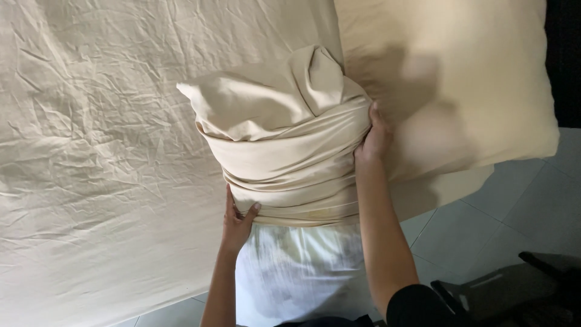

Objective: The person puts a beige pillowcase onto a white pillow. They insert the pillow into the case, then repeatedly pull, stretch, and smooth the fabric to fit it snugly around the pillow, adjusting the corners and edges by hand.

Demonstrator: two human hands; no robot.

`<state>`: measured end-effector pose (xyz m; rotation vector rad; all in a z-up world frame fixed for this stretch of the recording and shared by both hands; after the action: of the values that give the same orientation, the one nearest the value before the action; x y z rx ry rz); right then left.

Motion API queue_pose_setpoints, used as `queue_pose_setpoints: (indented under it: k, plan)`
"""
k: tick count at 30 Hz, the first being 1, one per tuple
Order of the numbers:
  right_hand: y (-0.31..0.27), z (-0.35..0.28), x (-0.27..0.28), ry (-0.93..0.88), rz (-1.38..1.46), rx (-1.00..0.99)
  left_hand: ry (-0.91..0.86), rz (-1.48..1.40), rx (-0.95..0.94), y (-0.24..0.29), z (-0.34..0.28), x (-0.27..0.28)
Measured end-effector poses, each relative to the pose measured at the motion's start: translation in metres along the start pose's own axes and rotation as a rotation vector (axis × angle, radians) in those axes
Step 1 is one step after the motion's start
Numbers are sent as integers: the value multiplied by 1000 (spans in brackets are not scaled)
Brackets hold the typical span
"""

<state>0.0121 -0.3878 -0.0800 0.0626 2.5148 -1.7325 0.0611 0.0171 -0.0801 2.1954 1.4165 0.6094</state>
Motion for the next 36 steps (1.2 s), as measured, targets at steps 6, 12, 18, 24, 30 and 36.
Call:
queue_pose_setpoints:
  k: [6, 12, 18, 24, 30, 36]
  plan:
    - [25, -9, 36, -114, 98, -110, 45, 162, 19, 25, -14, -3]
    - [-15, -19, 47, -165, -64, 163, 478, 723, -1016, 66, -73, -68]
    - [-29, -12, 39, -106, -98, 86, 407, 785, -1222, 154, -88, -173]
    - [-71, -18, -3, -309, -304, 4, 164, 855, -1227, 137, -108, -181]
    - [-30, 14, 24, -326, -466, 77, 240, 957, -1271, 136, -111, -184]
    - [65, 31, 103, -11, -233, -107, 70, 806, -1185, 132, -98, -171]
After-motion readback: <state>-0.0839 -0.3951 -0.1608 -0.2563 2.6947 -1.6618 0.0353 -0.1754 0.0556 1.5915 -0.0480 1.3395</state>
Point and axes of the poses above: each hand's wrist, its own z-axis towards the middle knuckle, its own x-axis out of the back of the hand, y = z × x, the point moved 8 cm from there along z, towards the middle knuckle, and after that the axes turned 12 degrees about x, right-handed, at the moved point
